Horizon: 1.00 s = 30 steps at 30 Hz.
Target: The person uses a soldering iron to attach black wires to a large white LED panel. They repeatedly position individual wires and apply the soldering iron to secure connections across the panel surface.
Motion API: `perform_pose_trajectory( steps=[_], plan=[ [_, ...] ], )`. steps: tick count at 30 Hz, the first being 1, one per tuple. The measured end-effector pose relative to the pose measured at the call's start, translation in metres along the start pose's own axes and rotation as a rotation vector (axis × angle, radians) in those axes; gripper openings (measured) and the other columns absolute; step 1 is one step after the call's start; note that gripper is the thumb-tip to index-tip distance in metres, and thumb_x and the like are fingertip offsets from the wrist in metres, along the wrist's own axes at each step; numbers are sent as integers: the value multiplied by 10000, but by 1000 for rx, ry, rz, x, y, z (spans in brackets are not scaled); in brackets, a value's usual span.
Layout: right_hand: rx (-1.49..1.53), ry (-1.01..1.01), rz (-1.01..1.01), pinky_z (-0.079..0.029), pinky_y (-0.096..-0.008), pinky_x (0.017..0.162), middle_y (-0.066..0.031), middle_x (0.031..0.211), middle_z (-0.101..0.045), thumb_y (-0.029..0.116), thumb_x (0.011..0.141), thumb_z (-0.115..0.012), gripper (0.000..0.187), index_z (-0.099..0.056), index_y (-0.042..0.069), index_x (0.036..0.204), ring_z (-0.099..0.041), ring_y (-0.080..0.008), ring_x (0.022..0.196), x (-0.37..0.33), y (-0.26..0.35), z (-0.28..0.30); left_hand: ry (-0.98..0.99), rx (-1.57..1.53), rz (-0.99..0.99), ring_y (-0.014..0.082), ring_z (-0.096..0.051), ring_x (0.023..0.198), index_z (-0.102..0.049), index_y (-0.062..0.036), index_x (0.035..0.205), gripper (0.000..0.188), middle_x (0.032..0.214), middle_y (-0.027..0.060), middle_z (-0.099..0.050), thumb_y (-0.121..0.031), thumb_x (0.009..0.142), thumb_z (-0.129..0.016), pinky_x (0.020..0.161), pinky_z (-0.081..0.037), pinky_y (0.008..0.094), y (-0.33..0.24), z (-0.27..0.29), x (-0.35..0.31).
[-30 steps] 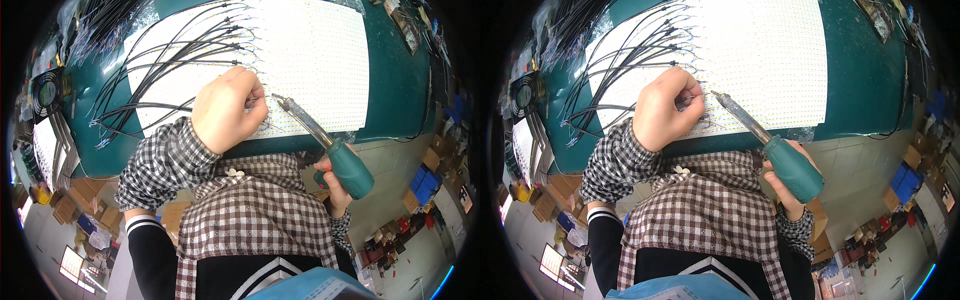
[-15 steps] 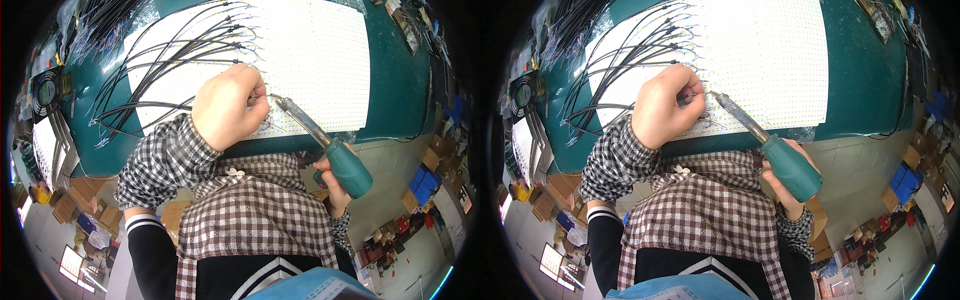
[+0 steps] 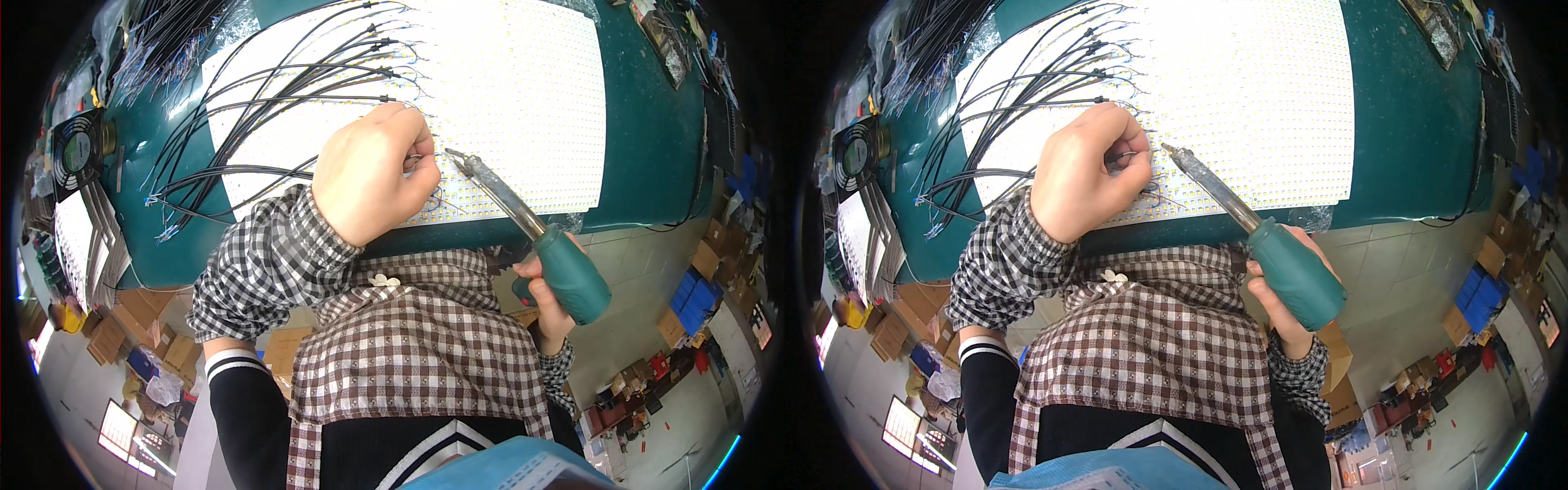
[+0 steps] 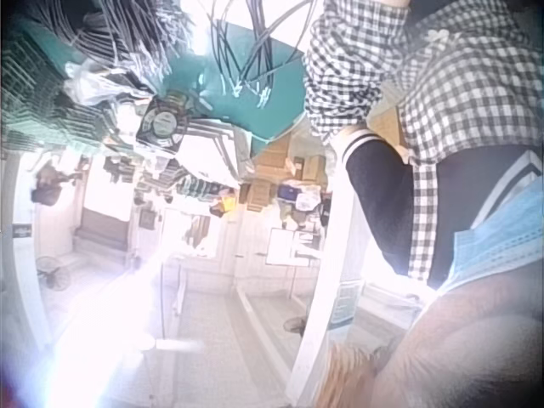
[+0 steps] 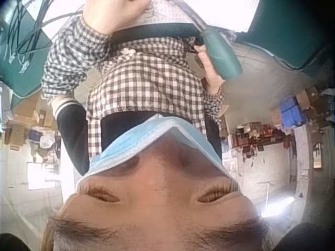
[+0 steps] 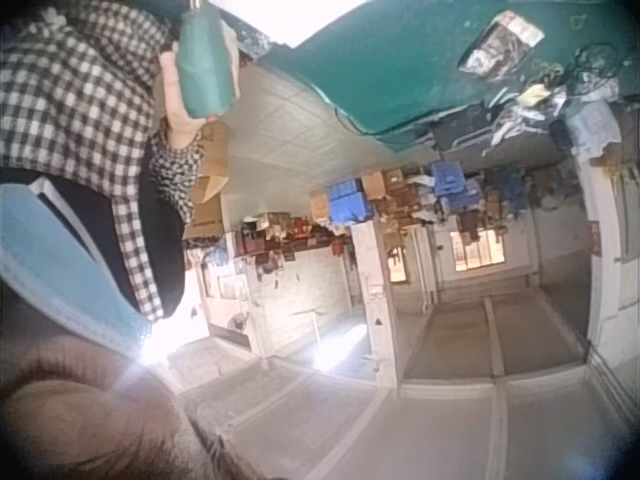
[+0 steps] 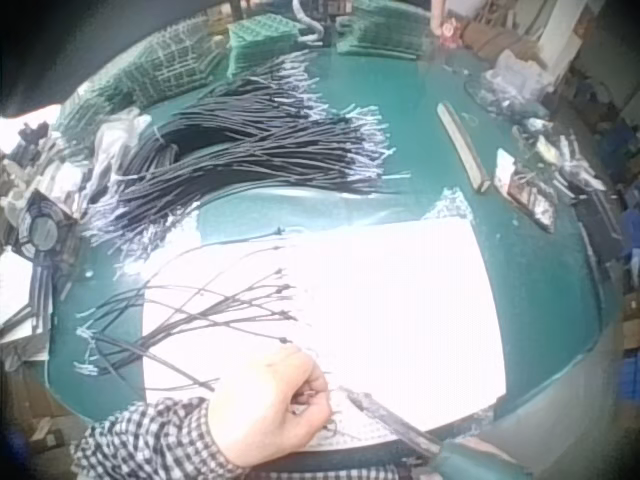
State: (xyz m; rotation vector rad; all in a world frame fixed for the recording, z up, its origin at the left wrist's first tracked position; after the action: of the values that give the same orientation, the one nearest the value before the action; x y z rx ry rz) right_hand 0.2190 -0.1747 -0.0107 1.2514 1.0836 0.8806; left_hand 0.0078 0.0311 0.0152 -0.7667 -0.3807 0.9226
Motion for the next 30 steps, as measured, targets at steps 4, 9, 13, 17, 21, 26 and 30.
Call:
perform_pose_trajectory(
  steps=[4, 9, 13, 17, 21, 26, 30],
  plan=[
    [-22, -25, -12, -585, -335, 827, -175, 1057, -703, 127, 808, -829, 714, -464, -119, 1369, -716, -211, 898, -3, -2, 4, 16, -2, 10, 306, -605, 657, -574, -31, 772, 109, 732, 116, -581, -69, 745, -673, 592, -487, 409, -1, 1, 0],
    [-16, -34, -25, -588, -342, 831, -174, 1059, -701, 125, 818, -821, 708, -457, -120, 1374, -715, -216, 905, -3, 0, 2, 24, 1, 11, 311, -605, 670, -579, -34, 790, 115, 757, 115, -585, -70, 747, -679, 599, -488, 407, -1, 2, 0],
    [31, -52, -13, -590, -344, 826, -177, 1076, -689, 127, 827, -811, 658, -485, -116, 1344, -707, -214, 909, -2, 1, 0, -84, 102, -208, 273, -610, 725, -624, -43, 866, 165, 837, 95, -597, -46, 752, -743, 621, -494, 351, -2, 7, -8],
    [-42, -47, 16, -594, -348, 797, -177, 1067, -674, 170, 842, -795, 500, -593, -97, 1213, -689, -214, 895, 4, 4, 3, -34, 227, -341, 268, -617, 826, -655, -55, 953, 255, 925, 79, -624, -52, 739, -793, 680, -507, 362, -15, 20, -32],
    [-41, -58, 15, -587, -369, 790, -177, 1066, -661, 183, 851, -774, 383, -650, -84, 1095, -676, -225, 883, 8, 8, 3, 17, 325, -386, 256, -622, 826, -655, -51, 969, 244, 933, 59, -646, -50, 753, -769, 686, -512, 367, -6, 20, -32],
    [-16, -67, 42, -580, -385, 803, -145, 967, -684, 160, 849, -765, 400, -631, -88, 1133, -681, -223, 858, 7, 9, 3, 65, 313, -363, 270, -634, 835, -661, -63, 960, 207, 922, 66, -655, -36, 773, -745, 696, -520, 371, -5, 23, -33],
    [-57, -152, 18, -587, -389, 736, -149, 839, -643, 248, 896, -696, 340, -622, -76, 962, -647, -244, 787, 7, 15, -6, 72, 278, -323, 284, -639, 804, -661, -68, 971, 202, 879, 83, -656, -36, 787, -734, 689, -525, 376, -9, 28, -30]
  ],
)
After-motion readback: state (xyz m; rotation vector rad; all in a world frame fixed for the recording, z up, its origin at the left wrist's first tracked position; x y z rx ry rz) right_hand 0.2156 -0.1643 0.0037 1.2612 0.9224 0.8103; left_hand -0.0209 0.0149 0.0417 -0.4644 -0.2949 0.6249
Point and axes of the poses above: each hand's wrist, its own x-axis towards the middle knuckle, its own z-axis out of the back of the hand, y = z × x, the point moved 1 cm from there along x, towards the middle knuckle
